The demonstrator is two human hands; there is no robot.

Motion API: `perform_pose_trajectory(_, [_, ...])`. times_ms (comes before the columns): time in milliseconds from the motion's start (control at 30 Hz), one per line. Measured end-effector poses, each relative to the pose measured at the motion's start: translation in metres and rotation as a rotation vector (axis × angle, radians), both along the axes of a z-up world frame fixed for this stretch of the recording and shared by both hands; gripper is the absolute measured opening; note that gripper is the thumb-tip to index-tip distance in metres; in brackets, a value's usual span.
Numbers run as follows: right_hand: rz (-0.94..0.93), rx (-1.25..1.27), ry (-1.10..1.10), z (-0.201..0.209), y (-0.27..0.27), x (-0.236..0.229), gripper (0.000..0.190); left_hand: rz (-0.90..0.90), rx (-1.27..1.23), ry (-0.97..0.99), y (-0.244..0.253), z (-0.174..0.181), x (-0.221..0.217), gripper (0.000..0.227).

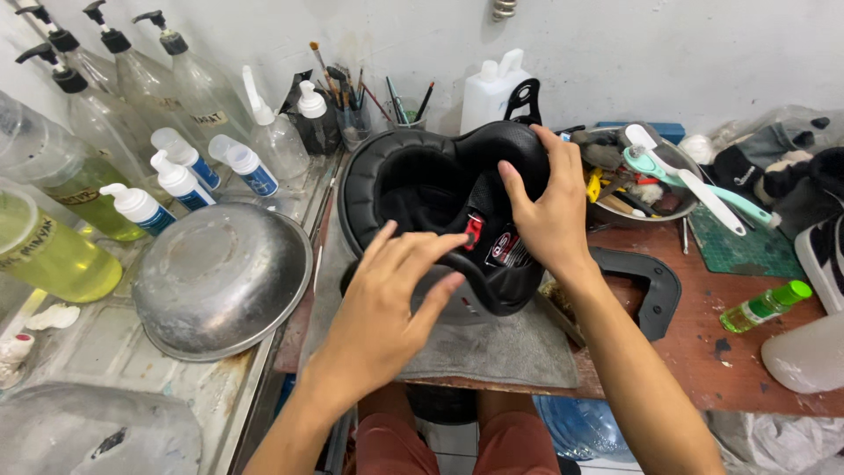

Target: The person cleans the interior of a motorcycle helmet. They remove the inner padding, wipe the helmet's interior surface with a cloth, and then reinsert the padding. They also use a brush to clean the inside of the helmet.

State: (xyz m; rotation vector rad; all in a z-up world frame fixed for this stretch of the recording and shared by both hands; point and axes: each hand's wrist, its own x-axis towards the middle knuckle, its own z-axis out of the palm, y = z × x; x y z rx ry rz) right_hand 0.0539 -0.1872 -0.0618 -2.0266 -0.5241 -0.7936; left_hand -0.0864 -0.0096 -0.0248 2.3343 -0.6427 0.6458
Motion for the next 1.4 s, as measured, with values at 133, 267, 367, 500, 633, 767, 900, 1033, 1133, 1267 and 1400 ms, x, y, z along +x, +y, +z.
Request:
perform_pose_trajectory(133, [-0.012, -0.065, -0.034, 0.003, -0.016, -0.016, 0.037, 0.101, -0.005, 0.030, 0.012, -0.010, 0.000, 0.035])
perform_pose_trajectory(267, [-0.067, -0.158, 0.073, 0.011, -0.027, -0.045, 0.037, 0.258, -0.131, -0.016, 0.016, -0.018, -0.002, 0.053])
perform_pose_trajectory(367, [-0.022, -0.177, 0.220, 0.021, -0.029, -0.072, 0.042, 0.333, -0.283, 0.060, 0.018, -0.028, 0.007, 0.064])
perform_pose_trajectory(500, [0.135, -0.191, 0.143, 0.037, -0.027, -0.089, 0.068, 0.363, -0.356, -0.123, 0.028, -0.033, 0.020, 0.042])
perform_pose_trajectory(633, [0.162, -0.359, -0.066, 0.045, -0.023, -0.086, 0.049, 0.294, -0.222, -0.254, 0.038, -0.022, 0.037, 0.039])
perform_pose_trajectory(767, [0.297, -0.343, 0.072, 0.050, -0.003, -0.067, 0.037, 0.119, 0.006, -0.363, 0.035, -0.011, 0.036, 0.046])
perform_pose_trajectory(900, [0.422, -0.375, 0.498, 0.039, 0.027, -0.035, 0.054, 0.040, -0.014, -0.475, 0.022, -0.005, 0.039, 0.034])
perform_pose_trajectory(1033, [0.488, -0.189, 0.548, 0.027, 0.047, -0.025, 0.048, 0.003, -0.046, -0.466, 0.022, -0.002, 0.040, 0.033])
perform_pose_trajectory(1133, [0.550, 0.105, 0.546, 0.008, 0.040, -0.014, 0.017, 0.000, -0.097, -0.415, 0.027, -0.002, 0.044, 0.033])
perform_pose_trajectory(1267, [0.589, 0.329, 0.368, 0.016, 0.017, -0.035, 0.014, 0.018, -0.148, -0.364, 0.032, 0.000, 0.048, 0.033])
perform_pose_trajectory(1400, [0.661, 0.204, 0.094, 0.020, -0.007, -0.057, 0.017, 0.022, -0.141, -0.340, 0.033, -0.004, 0.058, 0.035])
